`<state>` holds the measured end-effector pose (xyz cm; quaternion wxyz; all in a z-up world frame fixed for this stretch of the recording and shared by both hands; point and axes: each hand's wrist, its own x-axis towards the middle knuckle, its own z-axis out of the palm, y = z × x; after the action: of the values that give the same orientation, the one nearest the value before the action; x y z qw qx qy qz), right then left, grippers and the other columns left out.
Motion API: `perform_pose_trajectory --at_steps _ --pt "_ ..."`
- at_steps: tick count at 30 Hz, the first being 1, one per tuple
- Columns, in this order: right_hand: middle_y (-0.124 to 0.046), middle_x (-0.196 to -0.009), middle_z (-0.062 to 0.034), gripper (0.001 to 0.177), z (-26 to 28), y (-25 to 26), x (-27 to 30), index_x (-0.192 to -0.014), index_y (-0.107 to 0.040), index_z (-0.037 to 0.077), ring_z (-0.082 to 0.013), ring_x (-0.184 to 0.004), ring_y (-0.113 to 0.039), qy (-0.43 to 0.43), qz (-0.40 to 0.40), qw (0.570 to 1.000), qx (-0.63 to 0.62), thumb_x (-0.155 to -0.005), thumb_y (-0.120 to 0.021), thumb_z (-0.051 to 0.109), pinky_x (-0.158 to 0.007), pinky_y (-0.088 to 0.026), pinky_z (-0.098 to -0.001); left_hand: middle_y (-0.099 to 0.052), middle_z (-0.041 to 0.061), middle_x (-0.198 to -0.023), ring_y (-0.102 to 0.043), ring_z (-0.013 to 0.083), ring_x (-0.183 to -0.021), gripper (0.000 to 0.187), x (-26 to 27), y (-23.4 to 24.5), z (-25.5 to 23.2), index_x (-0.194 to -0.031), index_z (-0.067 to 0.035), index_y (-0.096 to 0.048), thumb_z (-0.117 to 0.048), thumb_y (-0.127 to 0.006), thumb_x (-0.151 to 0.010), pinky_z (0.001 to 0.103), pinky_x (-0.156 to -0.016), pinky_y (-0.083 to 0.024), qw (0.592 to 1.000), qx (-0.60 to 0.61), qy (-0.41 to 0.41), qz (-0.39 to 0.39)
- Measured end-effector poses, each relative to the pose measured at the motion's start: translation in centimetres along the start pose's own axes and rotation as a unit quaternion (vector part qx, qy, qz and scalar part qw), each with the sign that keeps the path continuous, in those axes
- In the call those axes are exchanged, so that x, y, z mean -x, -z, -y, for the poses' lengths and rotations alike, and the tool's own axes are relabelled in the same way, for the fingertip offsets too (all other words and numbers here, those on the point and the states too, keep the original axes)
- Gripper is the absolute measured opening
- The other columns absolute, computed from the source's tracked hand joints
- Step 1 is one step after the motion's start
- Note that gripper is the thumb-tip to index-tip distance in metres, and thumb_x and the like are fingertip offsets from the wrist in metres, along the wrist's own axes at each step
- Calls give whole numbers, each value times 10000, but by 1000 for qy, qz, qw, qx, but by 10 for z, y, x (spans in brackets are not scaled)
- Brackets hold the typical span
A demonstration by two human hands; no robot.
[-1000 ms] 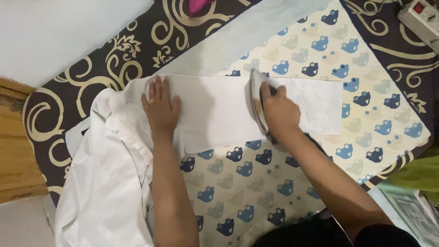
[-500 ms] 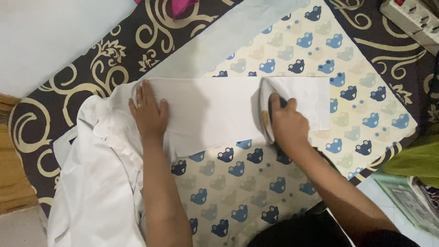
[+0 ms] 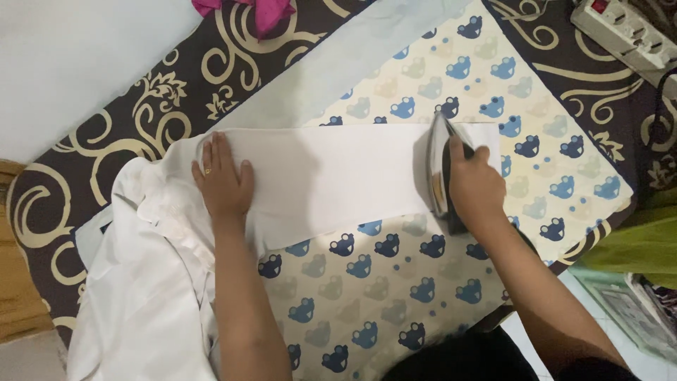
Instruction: The person irons a white long-sleeved shirt on a flat surface using a hand iron.
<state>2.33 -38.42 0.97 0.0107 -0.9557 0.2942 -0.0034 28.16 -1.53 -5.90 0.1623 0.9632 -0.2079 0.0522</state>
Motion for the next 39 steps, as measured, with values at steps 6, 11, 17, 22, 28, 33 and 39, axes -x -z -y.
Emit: perform_pose_trajectory --at_steps 6,11,17,22,28,33,39 --pt "-564 -1193 -325 578 -20 17 22 -1554 -432 172 -467 -762 -715 -33 52 998 7 -982 -487 105 -632 -595 -538 -269 62 -1722 -213 271 -1593 681 4 5 -4 -1649 -119 -279 -381 -441 -1041 550 -1278 -77 1000 7 7 -5" --pt "-565 -1191 -330 555 -64 13 -27 -1542 -442 174 -490 -771 -704 -45 28 998 27 -992 -501 135 -634 -582 -559 -277 81 -1709 -219 290 -1573 695 2 8 -7 -1639 -110 -291 -371 -445 -1014 565 -1255 -74 1000 10 5 -3" --pt "-663 -1085 -270 408 -134 -18 -54 -1427 -497 69 -467 -827 -712 12 -27 1000 4 -1120 -509 338 -660 -580 -542 -298 102 -1704 -233 311 -1568 671 3 6 -6 -1634 -95 -313 -363 -434 -1031 584 -1244 -78 1000 19 -3 -10" --pt "-729 -855 -167 534 -129 18 -22 -1203 -579 77 -372 -774 -725 97 63 992 58 -1066 -522 590 -666 -578 -475 -314 113 -1700 -249 317 -1564 655 4 2 -2 -1622 -87 -352 -357 -440 -1031 587 -1242 -80 999 17 -15 -23" --pt "-727 -719 -45 514 -120 25 -2 -854 -708 170 -245 -586 -711 338 3 938 80 -820 -588 669 -491 -541 -380 -323 98 -1695 -266 308 -1562 639 4 12 -13 -1619 -95 -358 -326 -446 -1030 572 -1252 -99 999 32 -2 -21" --pt "-701 -693 -53 586 -125 4 -45 -704 -655 142 -202 -565 -687 410 -178 892 63 -922 -601 683 -467 -502 -339 -344 118 -1684 -265 308 -1556 624 4 16 -16 -1598 -51 -362 -279 -445 -1024 568 -1245 -97 998 49 3 -26" --pt "-711 -741 -19 664 -101 3 -111 -791 -674 153 -148 -490 -625 286 -166 932 149 -1003 -528 765 -441 -466 -295 -388 100 -1677 -285 290 -1583 593 4 16 -16 -1593 -71 -385 -234 -465 -1029 549 -1274 -101 998 60 20 -28"
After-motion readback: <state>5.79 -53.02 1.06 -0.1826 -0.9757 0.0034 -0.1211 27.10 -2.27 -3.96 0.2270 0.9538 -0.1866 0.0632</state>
